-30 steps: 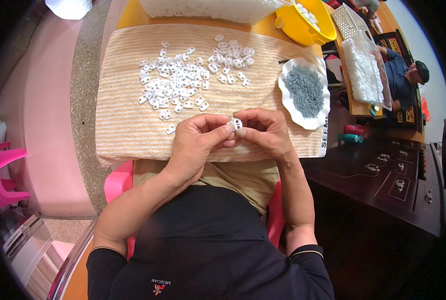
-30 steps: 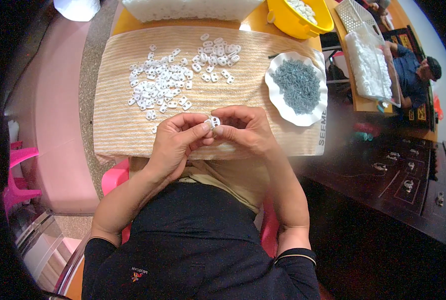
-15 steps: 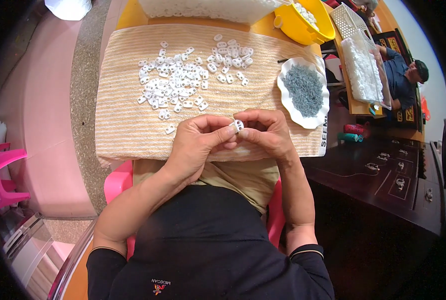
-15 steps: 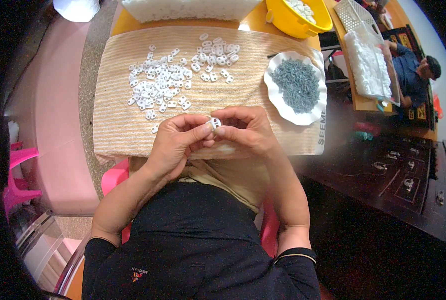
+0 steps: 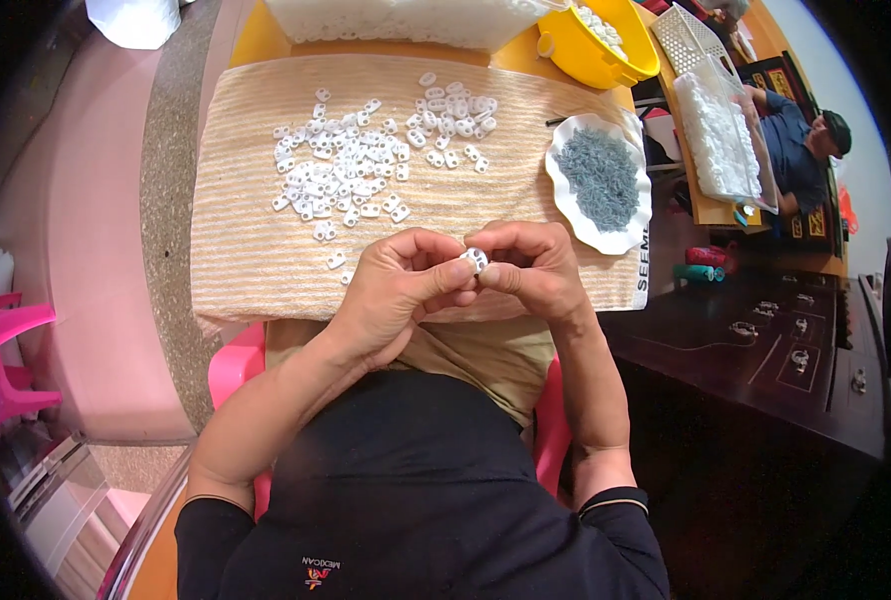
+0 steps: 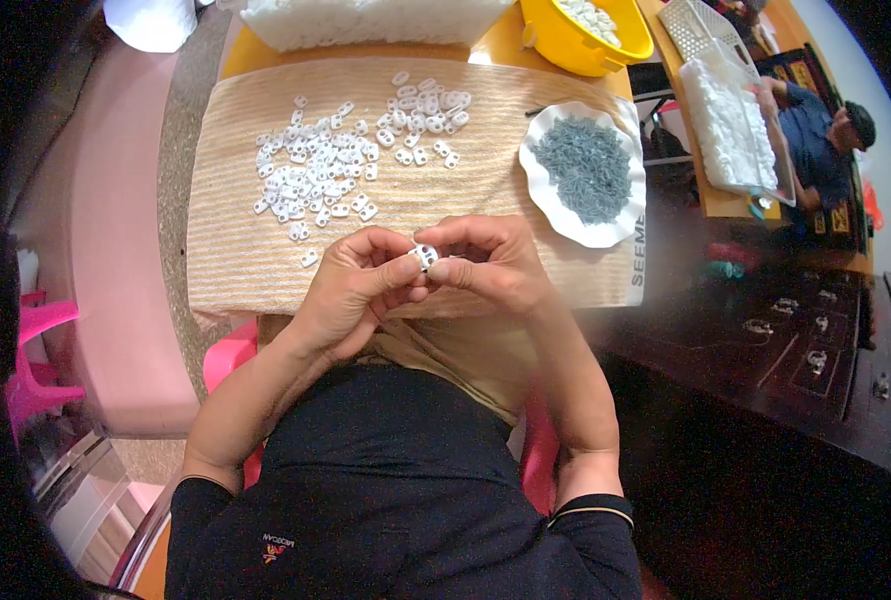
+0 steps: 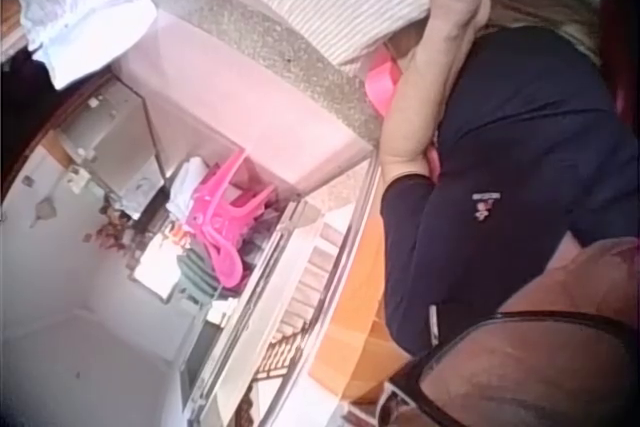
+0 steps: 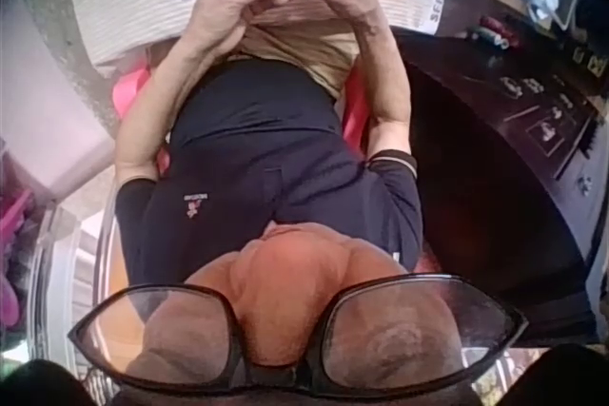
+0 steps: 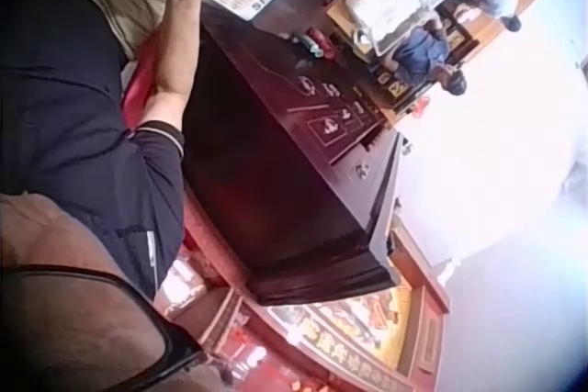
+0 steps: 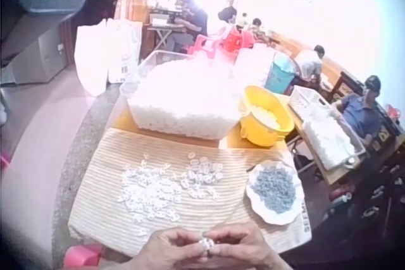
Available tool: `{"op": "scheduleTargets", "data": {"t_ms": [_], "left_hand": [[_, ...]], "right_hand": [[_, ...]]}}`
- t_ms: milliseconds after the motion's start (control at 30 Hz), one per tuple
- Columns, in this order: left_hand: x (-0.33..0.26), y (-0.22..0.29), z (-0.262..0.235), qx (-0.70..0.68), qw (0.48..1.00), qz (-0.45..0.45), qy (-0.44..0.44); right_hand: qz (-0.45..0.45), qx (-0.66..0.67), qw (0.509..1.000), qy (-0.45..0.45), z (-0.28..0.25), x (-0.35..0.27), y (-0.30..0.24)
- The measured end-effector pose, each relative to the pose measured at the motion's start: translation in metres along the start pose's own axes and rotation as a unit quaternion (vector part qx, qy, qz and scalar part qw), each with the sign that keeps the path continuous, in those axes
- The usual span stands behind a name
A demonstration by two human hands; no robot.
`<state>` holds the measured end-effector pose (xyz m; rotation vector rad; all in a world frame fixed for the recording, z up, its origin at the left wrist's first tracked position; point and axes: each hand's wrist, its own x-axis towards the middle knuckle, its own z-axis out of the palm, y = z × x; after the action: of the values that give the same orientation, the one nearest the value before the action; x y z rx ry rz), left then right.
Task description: Manually assembling small white plastic components by inserting tiny grey pins or screws into designated holes.
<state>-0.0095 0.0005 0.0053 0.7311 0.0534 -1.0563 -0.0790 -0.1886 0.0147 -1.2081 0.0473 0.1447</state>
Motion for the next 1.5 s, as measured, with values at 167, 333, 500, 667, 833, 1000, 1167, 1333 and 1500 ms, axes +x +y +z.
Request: {"op": "scheduleTargets", "data": {"t_ms": [167,333,500,667,833,1000,1167,1333,1500], "left_hand": [[0.001,0.003,0.001,0.0,1.0,-0.003,-0.008],[0.001,0.005,0.0,-0.003,1.0,-0.002,-0.029],[0.001,0.003,-0.003,-0.009,0.998,0.004,-0.055],[-0.002,0.001,-0.002,0.027,0.997,0.037,-0.057],[-0.002,0.0,0.0,0.036,0.997,0.044,-0.059],[0.0,0.003,0.001,0.022,0.998,0.014,-0.059],[0.0,0.002,-0.001,0.02,0.999,-0.016,-0.045],[-0.003,0.006,0.005,0.02,0.999,-0.017,-0.018],[-0.004,0.001,0.007,0.049,0.998,-0.024,-0.009]], "right_hand": [[0.003,-0.021,1.0,0.017,0.004,0.001,0.0],[-0.036,-0.093,0.995,0.0,0.001,0.005,0.003],[-0.051,-0.112,0.992,-0.008,0.005,0.004,0.0],[-0.048,-0.108,0.993,-0.012,0.015,0.003,-0.009],[-0.048,-0.1,0.994,-0.012,0.013,0.002,-0.007],[0.024,-0.041,0.999,-0.01,0.007,0.002,-0.008],[0.038,-0.041,0.998,-0.025,0.005,0.003,-0.016],[-0.001,-0.16,0.979,0.126,-0.024,0.017,-0.048],[-0.166,-0.2,0.894,0.366,-0.067,0.063,-0.133]]}}
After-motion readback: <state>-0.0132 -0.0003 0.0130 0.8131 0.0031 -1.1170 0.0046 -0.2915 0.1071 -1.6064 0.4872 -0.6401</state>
